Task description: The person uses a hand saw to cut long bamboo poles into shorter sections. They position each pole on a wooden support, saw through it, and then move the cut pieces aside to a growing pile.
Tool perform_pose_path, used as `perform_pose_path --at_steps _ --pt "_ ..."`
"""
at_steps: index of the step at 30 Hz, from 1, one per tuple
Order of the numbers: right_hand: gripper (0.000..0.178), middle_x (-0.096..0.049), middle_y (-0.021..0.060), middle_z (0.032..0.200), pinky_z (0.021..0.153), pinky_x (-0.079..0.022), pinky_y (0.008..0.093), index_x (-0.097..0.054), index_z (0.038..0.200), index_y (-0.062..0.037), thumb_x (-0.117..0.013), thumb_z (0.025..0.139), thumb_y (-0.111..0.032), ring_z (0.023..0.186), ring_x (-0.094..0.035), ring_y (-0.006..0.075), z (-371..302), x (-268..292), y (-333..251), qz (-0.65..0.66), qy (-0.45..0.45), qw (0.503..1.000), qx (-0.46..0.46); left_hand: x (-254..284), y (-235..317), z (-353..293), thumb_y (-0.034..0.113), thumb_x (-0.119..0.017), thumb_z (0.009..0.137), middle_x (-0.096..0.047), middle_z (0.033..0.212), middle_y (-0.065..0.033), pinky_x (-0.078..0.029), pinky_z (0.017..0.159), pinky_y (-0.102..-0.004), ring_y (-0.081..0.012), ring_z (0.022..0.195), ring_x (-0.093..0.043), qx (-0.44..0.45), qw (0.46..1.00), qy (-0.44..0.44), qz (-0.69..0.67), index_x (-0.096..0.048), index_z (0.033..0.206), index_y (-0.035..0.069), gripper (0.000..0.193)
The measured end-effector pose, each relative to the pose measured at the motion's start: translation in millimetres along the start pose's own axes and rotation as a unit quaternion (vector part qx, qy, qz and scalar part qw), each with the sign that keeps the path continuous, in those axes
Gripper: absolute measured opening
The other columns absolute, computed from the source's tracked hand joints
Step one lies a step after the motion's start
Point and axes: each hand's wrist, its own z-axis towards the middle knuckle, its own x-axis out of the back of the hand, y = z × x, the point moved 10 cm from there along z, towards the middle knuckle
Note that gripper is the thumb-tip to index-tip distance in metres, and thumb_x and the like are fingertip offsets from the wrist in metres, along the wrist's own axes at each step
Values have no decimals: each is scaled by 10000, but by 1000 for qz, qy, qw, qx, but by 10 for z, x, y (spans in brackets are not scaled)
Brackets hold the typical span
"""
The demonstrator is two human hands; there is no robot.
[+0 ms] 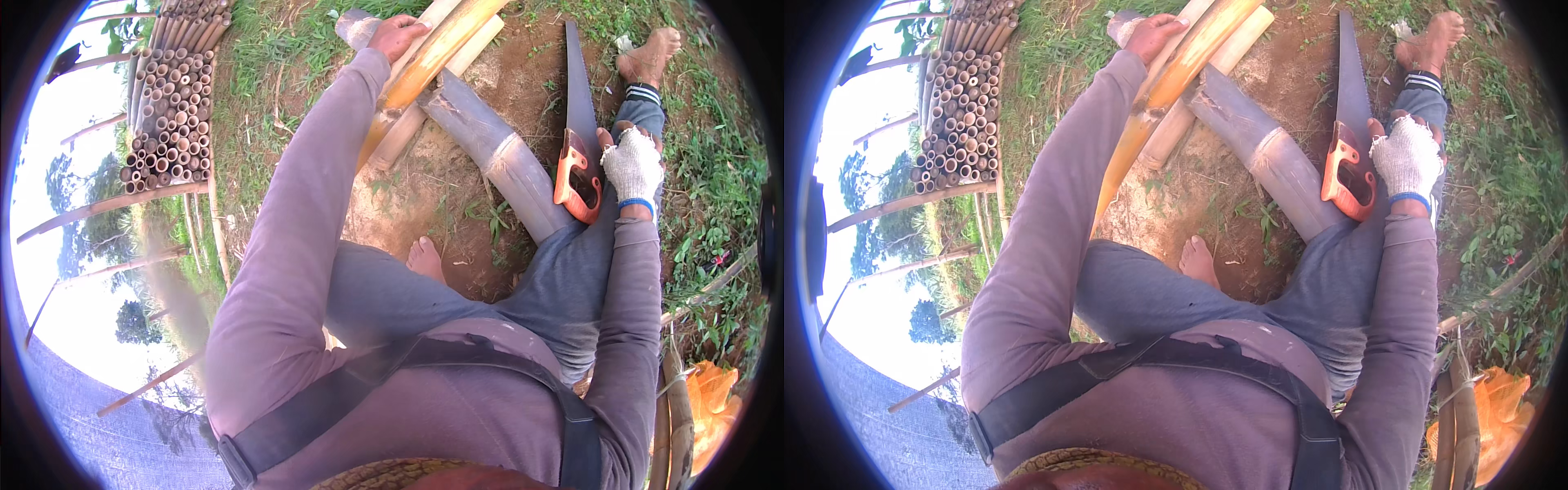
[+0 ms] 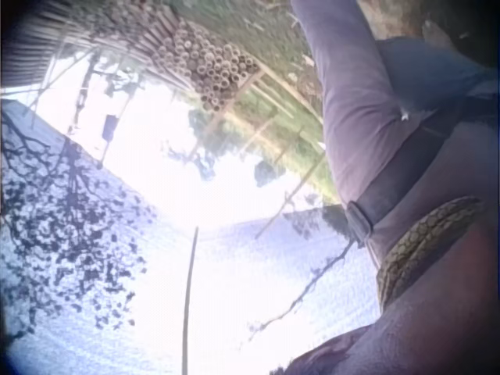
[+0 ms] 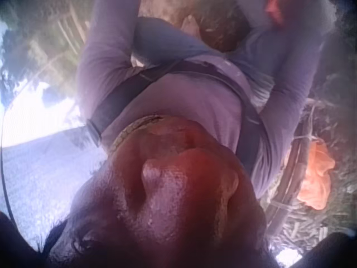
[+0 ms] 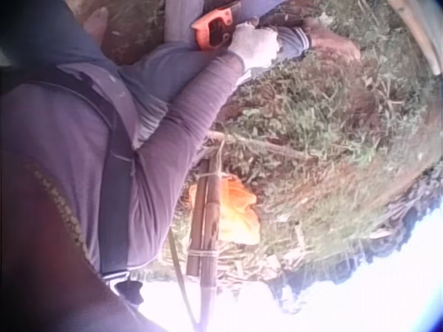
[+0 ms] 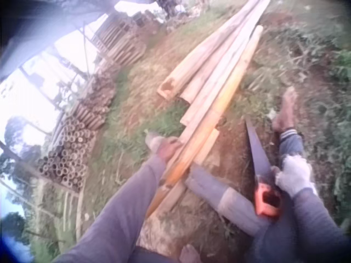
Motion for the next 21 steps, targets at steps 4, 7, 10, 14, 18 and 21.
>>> perform_pose_path --at_steps 4,7,10,14,18,21 --pt "505 -710 127 1346 1120 -415 718 -746 1310 -157 -741 930 -489 1427 -535 410 -47 157 -40 38 -37 998 -25 -33 -83 15 328 -794 947 -767 1120 -95 -506 1000 -342 -184 1087 -676 -6 998 -61 9 -750 1188 -6 415" --pt "486 -704 120 1317 1128 -383 741 -770 1240 -176 -780 868 -490 1432 -514 387 -44 210 -19 50 -16 998 -38 -27 -396 179 327 -789 935 -782 1185 -146 -524 1027 -372 -233 1118 -708 -15 999 -39 -14 -752 1220 -31 459" --pt "518 -703 136 1332 1141 -369 754 -770 1256 -156 -775 868 -500 1432 -513 401 -52 217 -7 63 -2 998 -24 -12 -450 149 299 -794 947 -783 1149 -123 -517 992 -352 -214 1078 -702 21 996 -22 -82 -757 1191 -24 407" --pt "521 -671 141 1412 1186 -319 766 -762 1296 -119 -739 915 -474 1489 -462 394 -89 264 -17 75 -28 996 -27 -26 -366 106 310 -809 949 -775 1117 -95 -513 963 -340 -184 1034 -686 25 996 -20 -84 -757 1157 -4 379" --pt "513 -668 144 1423 1195 -307 766 -768 1294 -120 -730 927 -477 1494 -457 399 -100 284 2 87 -43 995 -27 13 -290 114 304 -826 949 -763 1082 -50 -508 942 -327 -150 994 -665 -1 999 -15 -47 -755 1135 26 342" --pt "516 -667 141 1426 1202 -302 764 -768 1297 -114 -737 928 -473 1499 -454 402 -109 258 75 86 -39 995 -40 -77 -112 56 342 -853 924 -771 1084 -70 -521 928 -334 -165 991 -680 -20 998 -19 -53 -751 1149 8 416"
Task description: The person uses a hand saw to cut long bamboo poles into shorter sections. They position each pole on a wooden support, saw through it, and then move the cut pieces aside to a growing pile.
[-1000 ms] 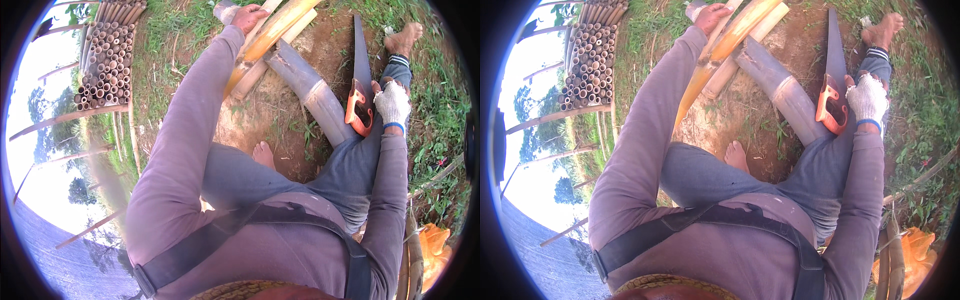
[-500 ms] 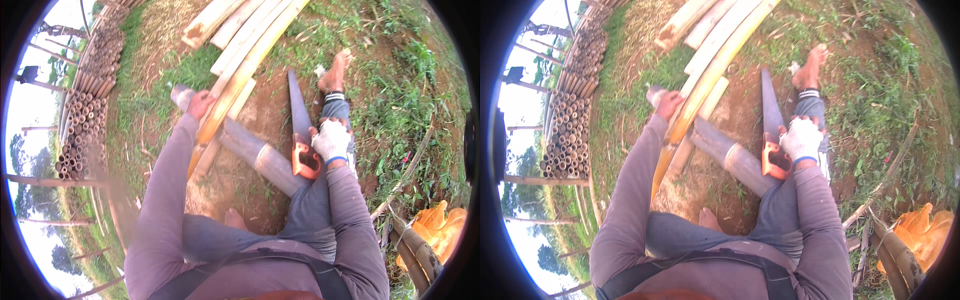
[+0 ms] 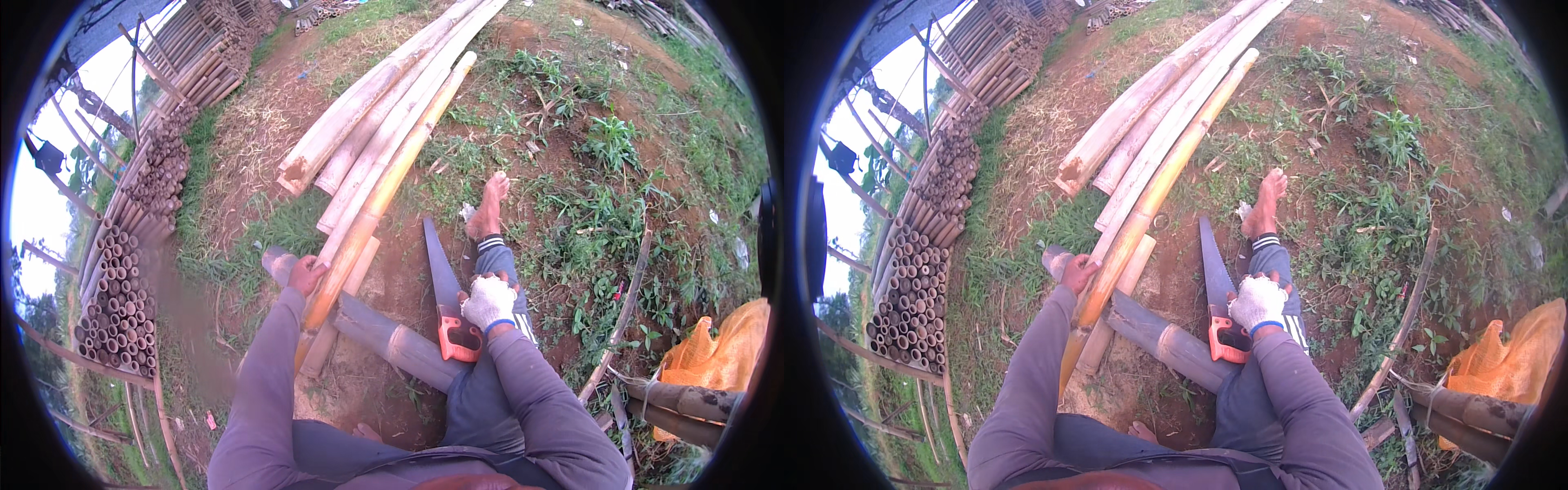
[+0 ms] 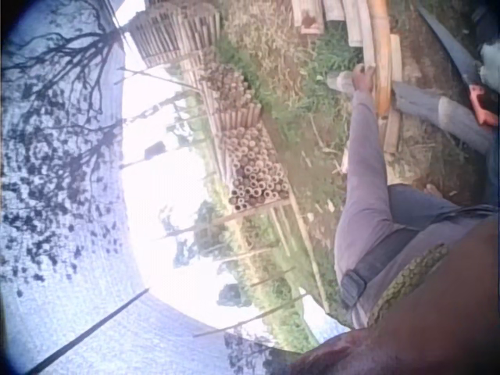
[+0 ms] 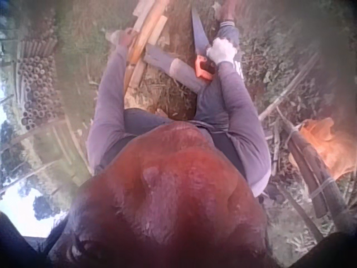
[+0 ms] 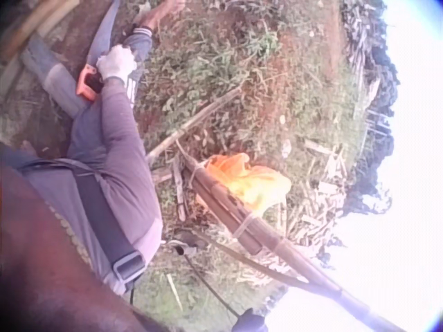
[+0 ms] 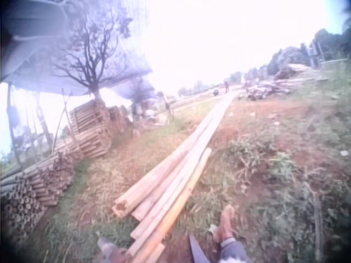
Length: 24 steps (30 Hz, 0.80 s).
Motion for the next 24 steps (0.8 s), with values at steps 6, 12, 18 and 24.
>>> perform_pose_path --at_steps 6,12,18,24 --pt "517 -667 148 1435 1201 -307 754 -770 1298 -110 -745 925 -468 1499 -459 409 -40 25 -92 4 -13 1000 8 86 -123 8 412 -876 895 -787 1084 -110 -545 897 -357 -188 983 -708 -22 998 19 57 -749 1142 -7 503" --pt "525 -707 148 1357 1164 -344 740 -774 1273 -118 -765 887 -474 1452 -502 398 5 -40 -52 -12 23 1000 17 71 -157 46 392 -861 909 -777 1065 -86 -531 912 -345 -173 975 -685 -9 999 0 44 -754 1110 6 448" --pt "528 -716 142 1341 1151 -360 738 -777 1263 -125 -767 875 -484 1443 -512 400 13 -57 -26 -14 26 999 17 -14 -22 -41 331 -845 930 -765 1101 -78 -514 969 -340 -169 1027 -675 16 999 -8 27 -743 1148 6 405" --pt "528 -693 144 1385 1167 -355 737 -777 1274 -139 -761 884 -494 1454 -502 402 -13 -37 -52 -14 15 1000 14 40 -121 1 371 -845 917 -767 1099 -93 -517 961 -346 -182 1022 -683 0 999 9 42 -742 1140 0 444"
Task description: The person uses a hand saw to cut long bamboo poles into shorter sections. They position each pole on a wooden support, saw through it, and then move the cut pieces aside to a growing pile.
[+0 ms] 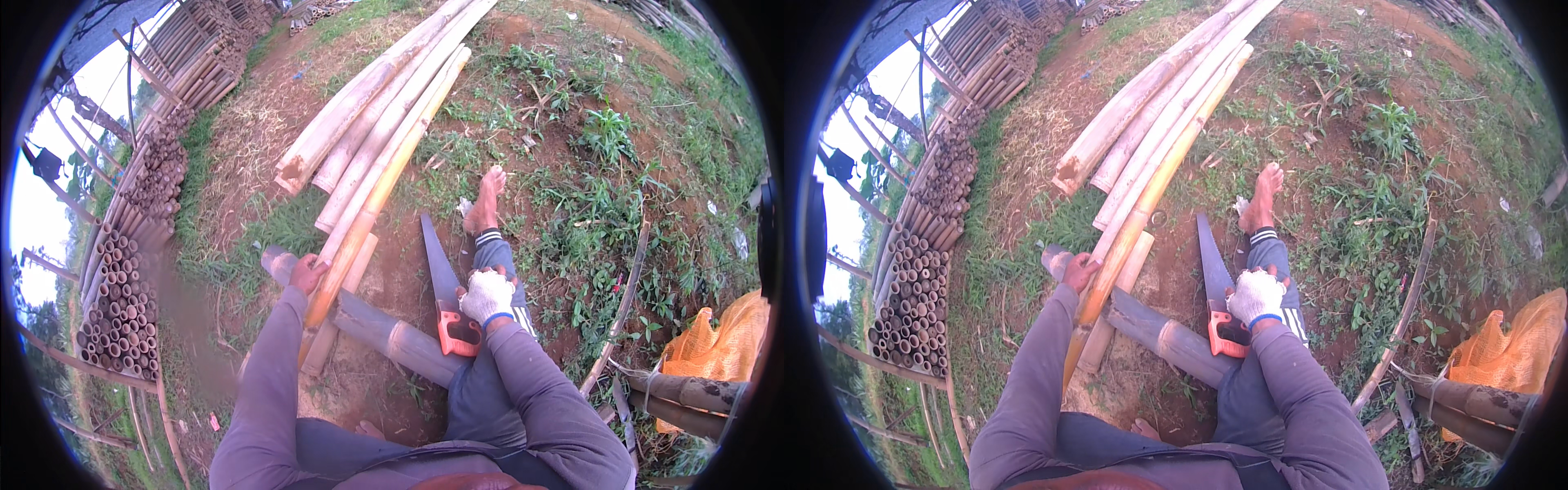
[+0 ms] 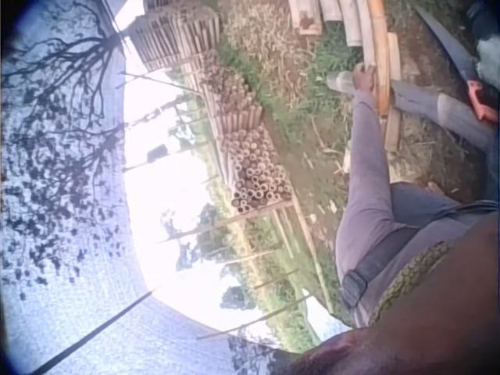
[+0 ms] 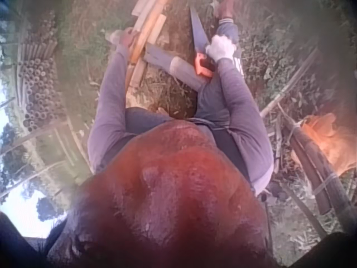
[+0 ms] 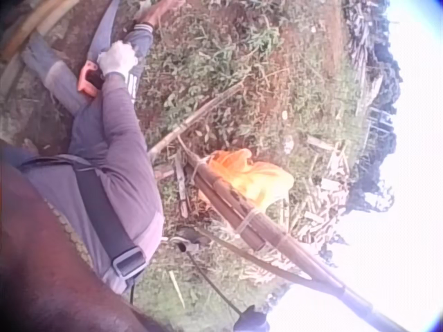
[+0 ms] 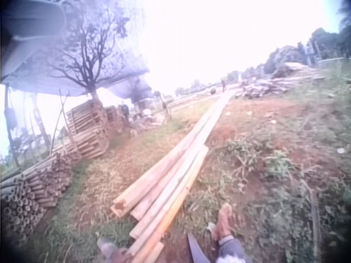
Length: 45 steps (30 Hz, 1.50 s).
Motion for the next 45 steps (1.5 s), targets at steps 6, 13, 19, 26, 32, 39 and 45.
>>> perform_pose_path --at_steps 6,13,19,26,32,39,45 --pt "481 -688 133 1394 1199 -309 762 -796 1234 -107 -764 917 -467 1481 -475 393 5 58 20 12 -6 1000 -7 -43 -25 90 460 -848 895 -775 1113 -135 -530 955 -364 -219 1023 -710 -18 1000 -7 -2 -742 1138 -15 544" --pt "495 -696 132 1381 1180 -336 762 -785 1252 -122 -771 906 -477 1458 -500 399 45 28 -49 -10 -21 1000 -7 -38 111 -150 400 -909 860 -764 1195 -143 -532 1016 -368 -215 1105 -708 23 1000 0 -21 -722 1242 -28 603" --pt "509 -707 126 1384 1106 -420 723 -767 1295 -183 -736 943 -549 1459 -509 404 99 -237 -16 -82 3 996 23 862 44 -1133 526 -913 826 -753 1045 -83 -548 883 -379 -209 948 -685 22 996 61 55 -721 1179 30 639" --pt "533 -724 138 1358 1100 -481 604 -767 1313 -213 -737 929 -581 1319 -628 410 127 -304 -73 -113 42 992 49 2375 -469 -3909 589 -918 799 -791 1052 -174 -601 862 -418 -290 941 -770 163 932 235 221 -676 1297 96 741" --pt "429 -736 168 1294 1045 -535 505 -782 1265 -142 -753 954 -435 1238 -678 386 -89 -240 -368 -83 92 983 132 2140 -1464 -5938 618 -894 789 -788 996 -198 -602 854 -506 -416 953 -768 258 887 244 294 -662 1226 136 691" --pt "392 -738 202 1249 1018 -546 519 -782 1222 -124 -748 953 -407 1197 -695 406 -367 -284 -431 -158 79 968 176 1606 -2088 -6953 546 -872 823 -736 1101 -189 -564 908 -537 -438 1055 -718 305 898 151 280 -634 1267 131 653" --pt "369 -744 188 1207 978 -559 522 -782 1167 -121 -739 955 -420 1145 -713 392 -494 -314 -567 -196 66 964 168 2054 -2708 -7816 400 -853 868 -642 1358 -166 -460 1112 -552 -389 1326 -595 346 828 145 416 -602 1451 179 673"
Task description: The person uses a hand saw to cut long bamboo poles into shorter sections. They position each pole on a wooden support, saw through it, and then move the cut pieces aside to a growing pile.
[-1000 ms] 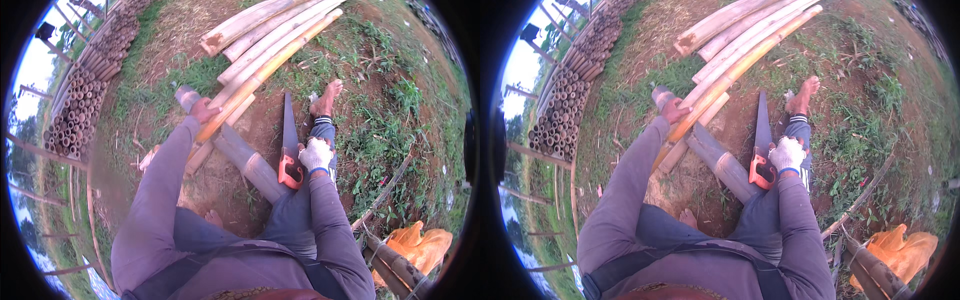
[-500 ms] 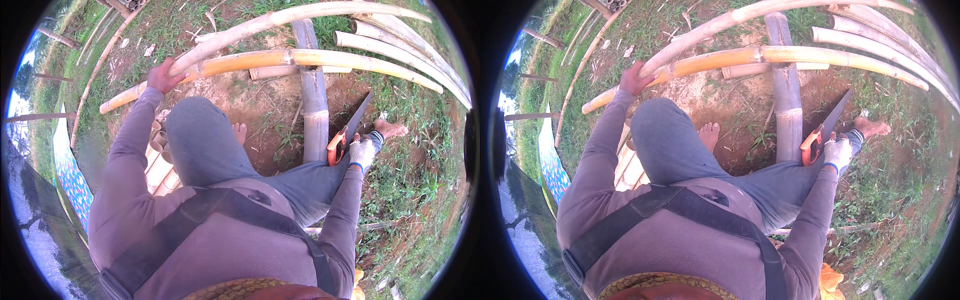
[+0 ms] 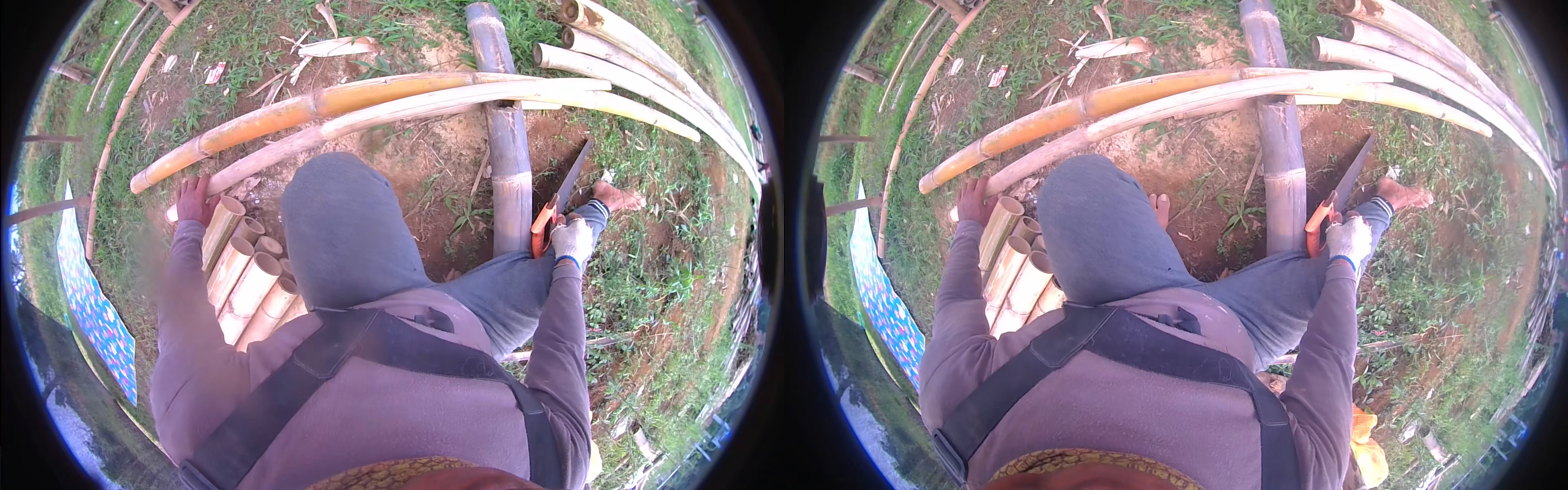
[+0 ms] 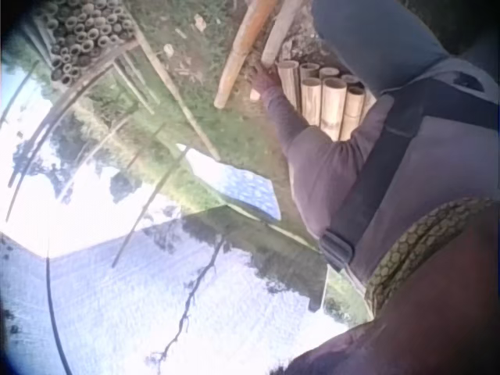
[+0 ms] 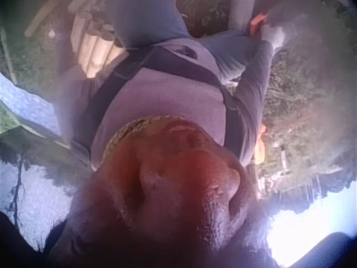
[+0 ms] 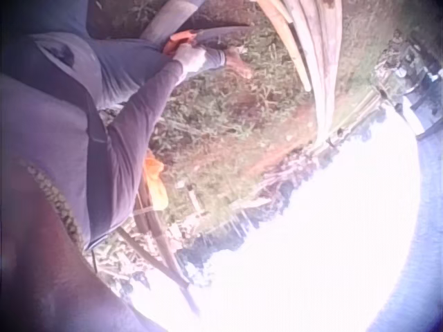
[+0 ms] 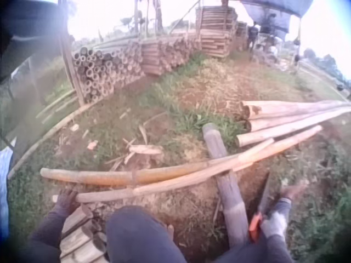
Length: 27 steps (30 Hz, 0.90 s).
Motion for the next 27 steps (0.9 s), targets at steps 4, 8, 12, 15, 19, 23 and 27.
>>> perform_pose_path --at_steps 4,8,12,15,19,23,27 --pt "355 -756 177 1162 922 -575 504 -789 1180 -120 -731 968 -399 1088 -730 381 -37 -40 -224 -14 25 998 59 -247 -382 -43 342 -845 884 -627 1403 -155 -466 1139 -547 -400 1351 -578 86 996 -37 8 -590 1474 181 663" --pt "350 -760 196 1104 914 -578 523 -760 1225 -77 -760 955 -300 1038 -729 417 -40 158 -849 100 155 959 214 -347 -395 -149 206 -879 848 -632 1388 -186 -512 1100 -521 -428 1268 -627 82 993 25 -75 -617 1440 141 651" --pt "747 -528 195 1548 1182 -433 551 -526 1558 -76 -803 922 -352 1414 -520 418 22 820 -1936 106 216 910 338 -77 -187 78 210 -844 878 -616 1434 -126 -430 1179 -569 -361 1343 -594 58 994 72 -66 -583 1462 165 641" --pt "902 -447 134 1662 1263 -311 600 -429 1661 -183 -824 878 -394 1550 -396 367 181 1168 -2587 27 234 887 397 193 -211 16 176 -835 869 -609 1437 -148 -436 1182 -570 -388 1347 -587 52 993 83 -61 -571 1493 150 678" --pt "698 -670 147 1385 1095 -469 569 -612 1451 -156 -855 804 -257 1351 -594 344 553 1021 -2884 -63 108 879 461 264 -511 -207 234 -843 869 -565 1508 -137 -367 1234 -609 -379 1426 -535 44 992 75 -87 -547 1524 184 720" --pt "421 -769 171 992 826 -567 535 -732 1113 -95 -896 754 -241 939 -734 422 161 993 -3137 13 57 851 522 983 207 -166 408 -901 811 -457 1632 -141 -191 1309 -678 -387 1570 -376 100 986 104 89 -492 1578 248 884" --pt "386 -770 155 901 779 -566 522 -758 1075 -102 -902 773 -295 853 -738 415 -584 768 -3645 -18 54 857 511 1075 1972 178 567 -946 699 -413 1682 -138 -97 1328 -673 -361 1598 -336 -148 970 134 -138 -424 1634 296 1105"
